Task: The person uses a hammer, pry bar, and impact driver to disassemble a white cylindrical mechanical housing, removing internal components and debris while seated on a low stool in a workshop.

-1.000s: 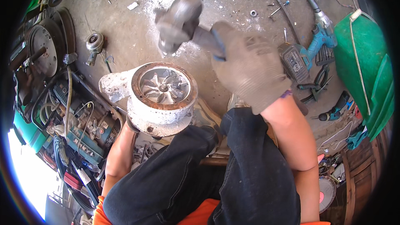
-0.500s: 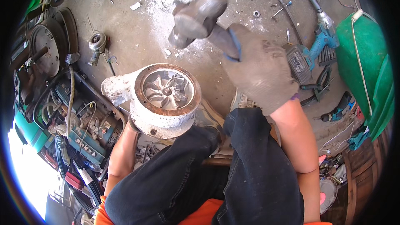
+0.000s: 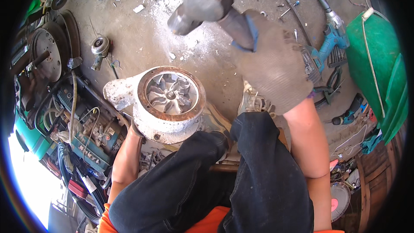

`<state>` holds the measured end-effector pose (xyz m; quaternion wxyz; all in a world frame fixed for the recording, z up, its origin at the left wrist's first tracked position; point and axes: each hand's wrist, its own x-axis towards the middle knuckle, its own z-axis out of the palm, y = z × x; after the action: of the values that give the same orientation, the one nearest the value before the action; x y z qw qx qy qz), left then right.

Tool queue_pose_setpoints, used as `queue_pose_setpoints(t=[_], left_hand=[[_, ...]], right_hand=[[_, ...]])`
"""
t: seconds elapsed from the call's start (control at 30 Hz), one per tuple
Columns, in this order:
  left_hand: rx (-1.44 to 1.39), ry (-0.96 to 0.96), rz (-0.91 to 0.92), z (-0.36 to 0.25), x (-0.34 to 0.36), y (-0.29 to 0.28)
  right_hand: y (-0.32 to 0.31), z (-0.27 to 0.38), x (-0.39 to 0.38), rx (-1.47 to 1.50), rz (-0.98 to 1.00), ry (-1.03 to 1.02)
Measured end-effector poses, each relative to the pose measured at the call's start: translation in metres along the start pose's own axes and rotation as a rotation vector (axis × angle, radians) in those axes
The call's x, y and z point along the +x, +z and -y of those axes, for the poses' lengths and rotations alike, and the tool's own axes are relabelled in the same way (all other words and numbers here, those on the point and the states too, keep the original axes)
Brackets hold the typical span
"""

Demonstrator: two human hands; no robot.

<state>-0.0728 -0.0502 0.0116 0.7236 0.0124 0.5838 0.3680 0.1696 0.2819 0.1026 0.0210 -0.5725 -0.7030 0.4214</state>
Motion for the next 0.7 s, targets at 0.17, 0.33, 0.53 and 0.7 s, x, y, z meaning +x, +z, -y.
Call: queue_pose_setpoints(t=[0.17, 0.33, 0.53, 0.7], left_hand=[[0.011, 0.006, 0.051, -0.007, 0.005, 0.003], [0.035, 0.076, 0.142, -0.006, 0.023, 0.015], [0.341, 0.202, 0.138, -0.014, 0.069, -0.004], [0.449, 0.119, 0.075, -0.025, 0.107, -0.041]], right_hand=[[0.018, -0.023, -0.01, -0.151, 0.234, -0.213], [0.033, -0.016, -0.017, -0.234, 0.445, -0.192], [0.03, -0.047, 0.0, 0.031, 0.208, 0.179], [0.021, -0.06, 0.001, 0.195, 0.217, 0.289]])
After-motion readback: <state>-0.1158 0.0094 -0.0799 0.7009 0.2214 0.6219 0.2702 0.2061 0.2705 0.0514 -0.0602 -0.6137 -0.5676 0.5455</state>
